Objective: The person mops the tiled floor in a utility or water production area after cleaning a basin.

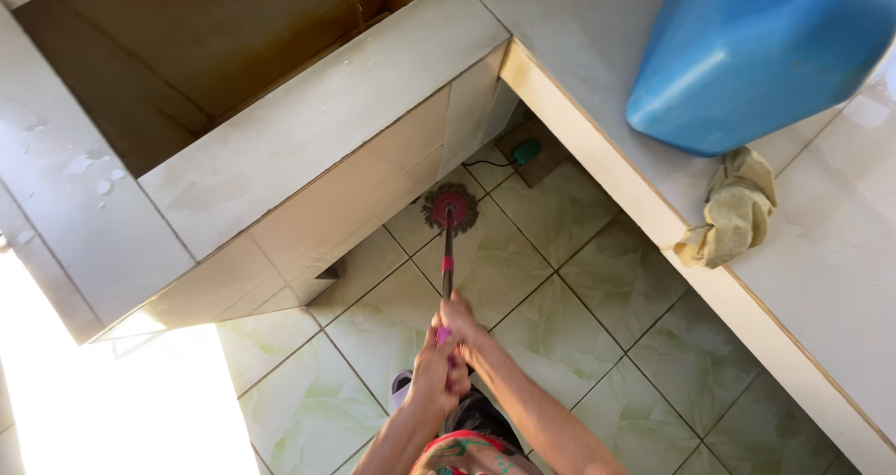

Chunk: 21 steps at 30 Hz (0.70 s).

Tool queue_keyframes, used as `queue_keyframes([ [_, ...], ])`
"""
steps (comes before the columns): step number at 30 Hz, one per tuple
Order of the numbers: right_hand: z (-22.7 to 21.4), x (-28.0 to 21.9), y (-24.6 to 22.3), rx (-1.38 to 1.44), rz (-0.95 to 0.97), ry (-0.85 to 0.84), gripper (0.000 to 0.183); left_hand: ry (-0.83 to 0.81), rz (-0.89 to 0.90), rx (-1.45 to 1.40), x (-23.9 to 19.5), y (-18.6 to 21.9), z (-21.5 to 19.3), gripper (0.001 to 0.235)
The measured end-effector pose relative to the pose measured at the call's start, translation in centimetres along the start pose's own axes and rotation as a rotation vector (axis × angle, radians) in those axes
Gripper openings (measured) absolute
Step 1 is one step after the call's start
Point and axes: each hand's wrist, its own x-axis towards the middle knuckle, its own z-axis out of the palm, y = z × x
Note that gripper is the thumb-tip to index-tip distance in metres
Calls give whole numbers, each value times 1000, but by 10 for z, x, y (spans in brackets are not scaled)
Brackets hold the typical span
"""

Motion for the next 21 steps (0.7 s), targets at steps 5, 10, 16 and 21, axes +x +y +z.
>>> queue_keyframes([
  [5, 16, 11, -24, -34, -11, 29, 11, -87, 26, -81, 64, 22, 3, 53],
  [10, 36, -35, 18, 20, -47, 35, 13, -76, 53, -145, 30, 2, -74, 57],
  [16, 107, -121, 99, 23, 135, -3, 44, 136, 16, -281, -91, 20, -148, 48],
  [21, 97, -92, 146, 95, 102, 148, 42, 164, -77, 36, -86, 7, -153, 41],
])
